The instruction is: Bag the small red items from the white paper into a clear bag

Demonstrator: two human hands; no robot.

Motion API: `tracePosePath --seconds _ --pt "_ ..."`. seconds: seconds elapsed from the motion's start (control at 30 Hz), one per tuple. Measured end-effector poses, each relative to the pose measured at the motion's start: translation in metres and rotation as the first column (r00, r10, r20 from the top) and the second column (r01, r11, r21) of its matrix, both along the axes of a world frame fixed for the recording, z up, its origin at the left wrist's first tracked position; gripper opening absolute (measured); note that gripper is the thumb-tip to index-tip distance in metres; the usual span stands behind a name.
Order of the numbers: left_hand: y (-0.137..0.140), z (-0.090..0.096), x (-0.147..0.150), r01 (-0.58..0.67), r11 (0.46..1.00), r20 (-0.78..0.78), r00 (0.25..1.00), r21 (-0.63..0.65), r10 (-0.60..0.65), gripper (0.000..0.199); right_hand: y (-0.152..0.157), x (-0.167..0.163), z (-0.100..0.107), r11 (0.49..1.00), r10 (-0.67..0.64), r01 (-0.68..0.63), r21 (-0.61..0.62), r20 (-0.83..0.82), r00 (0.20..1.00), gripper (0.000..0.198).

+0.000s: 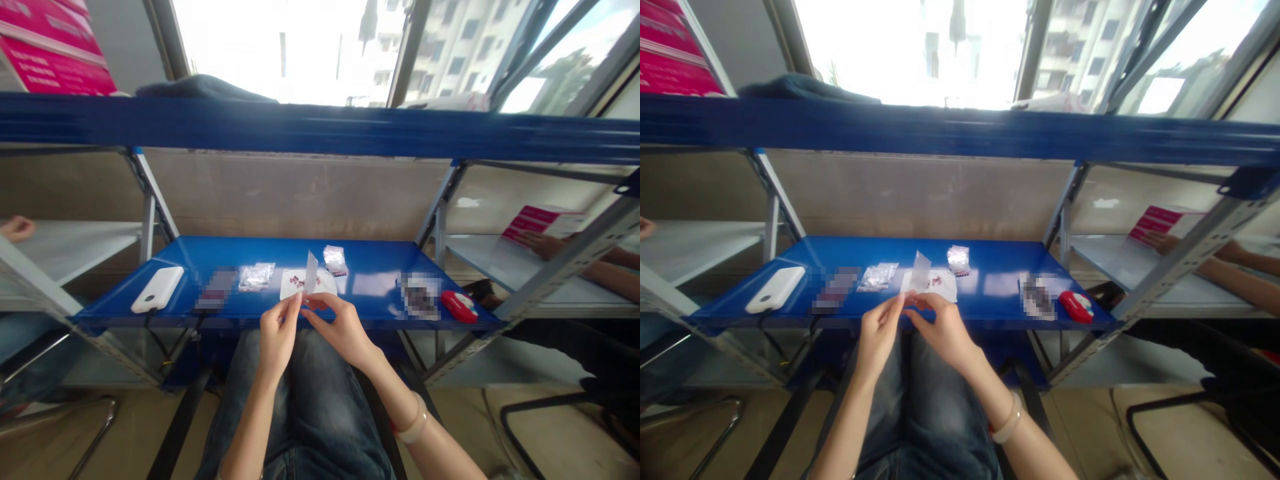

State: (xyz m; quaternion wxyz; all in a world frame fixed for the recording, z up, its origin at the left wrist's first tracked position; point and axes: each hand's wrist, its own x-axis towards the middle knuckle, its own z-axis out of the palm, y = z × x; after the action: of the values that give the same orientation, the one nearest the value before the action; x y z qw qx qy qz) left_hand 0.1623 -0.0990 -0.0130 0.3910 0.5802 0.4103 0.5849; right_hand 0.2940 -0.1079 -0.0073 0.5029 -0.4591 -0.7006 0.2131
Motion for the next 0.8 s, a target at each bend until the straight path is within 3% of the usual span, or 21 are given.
tracePosePath --seconds 0.2,0.33,0.57,0.67,0.8 --pt "-0.01 -0.002 0.002 0.054 0.997 -0.199 0.979 0.052 -0.043 0.03 -0.001 0.009 0.005 0.994 0.004 0.016 -0.104 0.191 0.982 0.005" --pt "-0.01 -0.005 0.001 0.077 0.99 -0.296 0.954 0.117 -0.04 0.029 -0.004 0.011 0.006 0.991 -0.009 0.045 -0.124 0.277 0.961 0.011" --pt "-0.001 -0.014 -0.002 0.022 0.959 -0.303 0.951 0.282 0.067 0.022 -0.004 0.011 0.009 0.98 0.103 -0.083 -0.179 0.104 0.989 0.019" --pt "-0.001 -0.015 -0.004 0.03 0.974 -0.27 0.962 0.225 0.033 0.021 -0.003 0.012 0.009 0.969 0.134 -0.13 -0.212 0.006 0.991 0.021" --pt "0.0 -0.014 -0.008 0.135 0.991 -0.147 0.98 0.014 -0.131 0.023 0.0 0.017 0.008 0.94 0.176 -0.186 -0.287 -0.063 0.982 0.028"
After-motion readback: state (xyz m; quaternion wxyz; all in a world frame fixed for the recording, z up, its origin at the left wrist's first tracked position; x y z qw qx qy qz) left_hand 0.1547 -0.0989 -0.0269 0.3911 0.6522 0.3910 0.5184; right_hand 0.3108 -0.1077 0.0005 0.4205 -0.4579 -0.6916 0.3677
